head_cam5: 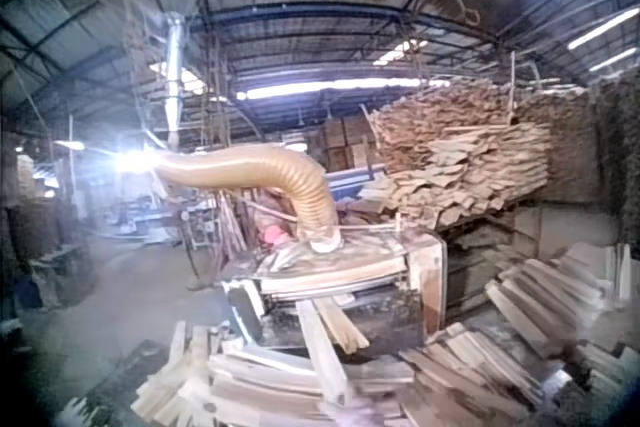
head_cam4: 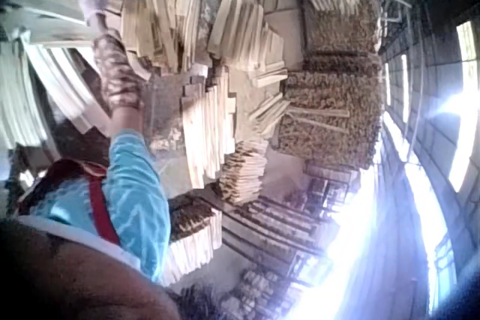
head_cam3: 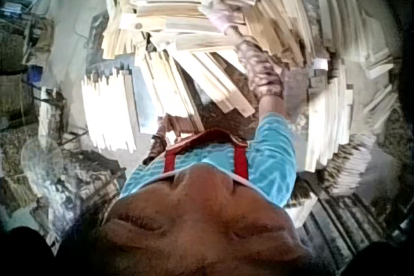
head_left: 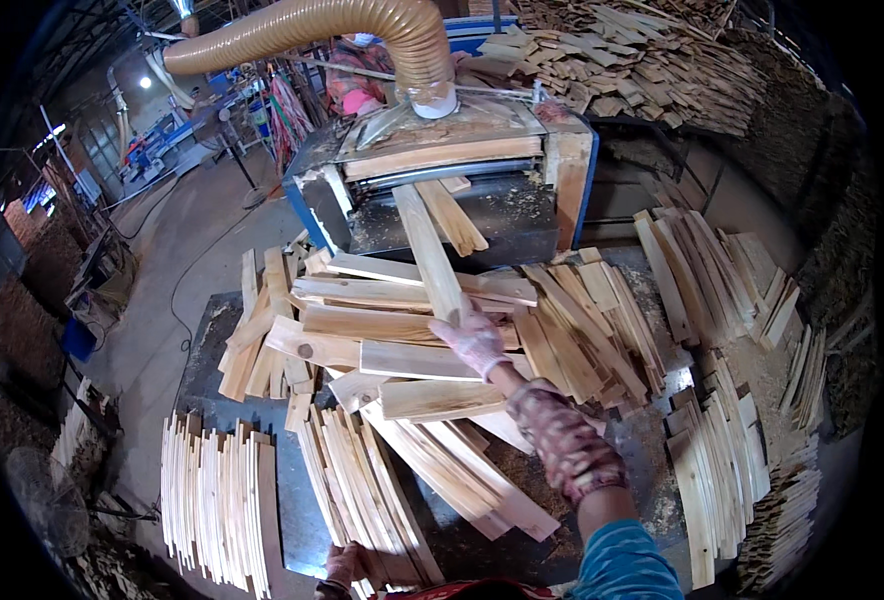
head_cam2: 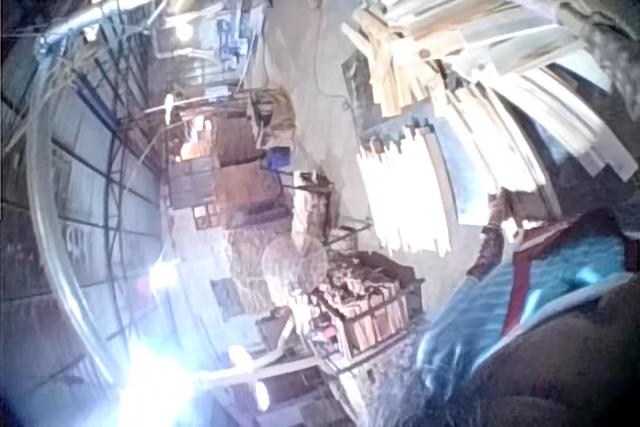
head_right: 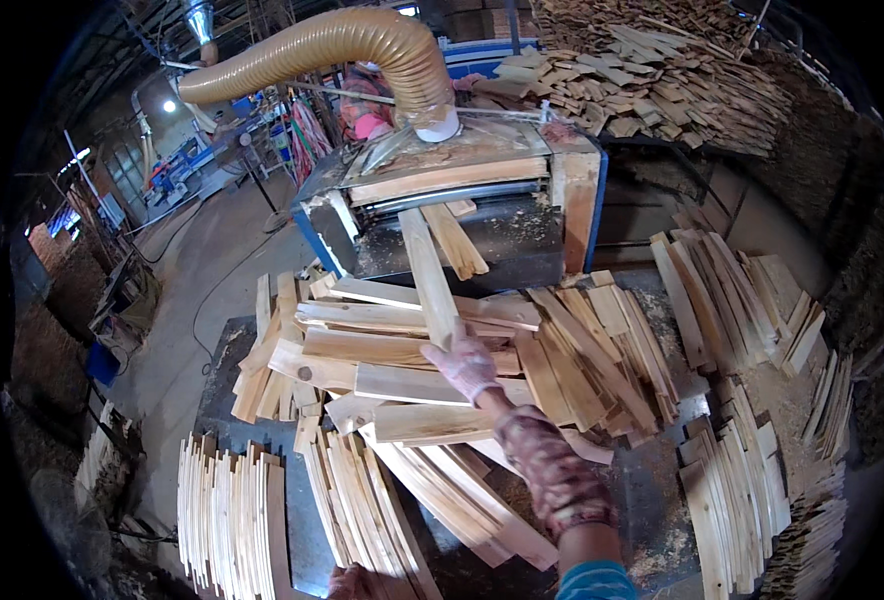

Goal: The person repeatedly picks up thin wooden planks from a pile, briefly inspects them, and places them into a neat stack. The task involves continuous sorting and stacking of the planks by hand.

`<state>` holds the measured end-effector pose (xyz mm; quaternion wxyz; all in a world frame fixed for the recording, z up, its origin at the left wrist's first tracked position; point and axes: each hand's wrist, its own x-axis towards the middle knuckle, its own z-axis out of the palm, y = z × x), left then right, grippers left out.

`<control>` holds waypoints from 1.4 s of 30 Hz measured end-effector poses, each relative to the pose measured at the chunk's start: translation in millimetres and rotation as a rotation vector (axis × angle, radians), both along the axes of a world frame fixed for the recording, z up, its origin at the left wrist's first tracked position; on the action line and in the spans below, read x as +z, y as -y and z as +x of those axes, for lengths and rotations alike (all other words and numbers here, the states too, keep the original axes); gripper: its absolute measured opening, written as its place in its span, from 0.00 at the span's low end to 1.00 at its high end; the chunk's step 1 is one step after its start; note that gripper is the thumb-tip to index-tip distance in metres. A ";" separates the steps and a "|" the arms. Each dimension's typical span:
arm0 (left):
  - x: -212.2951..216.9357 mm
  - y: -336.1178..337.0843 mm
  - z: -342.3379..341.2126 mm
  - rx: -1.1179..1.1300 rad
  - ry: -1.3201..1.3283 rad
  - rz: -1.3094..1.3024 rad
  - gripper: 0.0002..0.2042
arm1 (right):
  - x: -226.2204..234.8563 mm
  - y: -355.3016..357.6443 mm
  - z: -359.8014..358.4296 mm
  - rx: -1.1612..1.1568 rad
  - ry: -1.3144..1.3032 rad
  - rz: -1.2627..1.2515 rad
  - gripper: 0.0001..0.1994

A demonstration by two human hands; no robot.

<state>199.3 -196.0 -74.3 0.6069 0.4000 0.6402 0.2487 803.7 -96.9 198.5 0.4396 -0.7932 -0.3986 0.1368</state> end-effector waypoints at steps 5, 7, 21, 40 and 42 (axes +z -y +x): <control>-9.0 25.8 20.9 -0.052 -0.142 -0.010 0.09 | 17.0 -17.8 -26.1 -0.075 0.016 -0.363 0.46; 10.7 28.9 43.3 -0.226 -0.344 -0.031 0.20 | -2.8 11.4 -15.6 -0.034 -0.111 -0.283 0.48; 297.7 -66.0 222.3 -0.503 0.551 0.391 0.47 | 53.2 178.4 -220.9 0.453 -0.076 0.103 0.44; 130.5 -50.0 -124.5 -0.252 -0.938 -0.047 0.21 | 45.3 -12.1 -9.3 -0.113 0.224 -0.496 0.45; 104.1 -51.0 -151.1 -0.191 -1.009 -0.073 0.18 | 45.4 -0.2 -26.0 -0.079 0.122 -0.413 0.44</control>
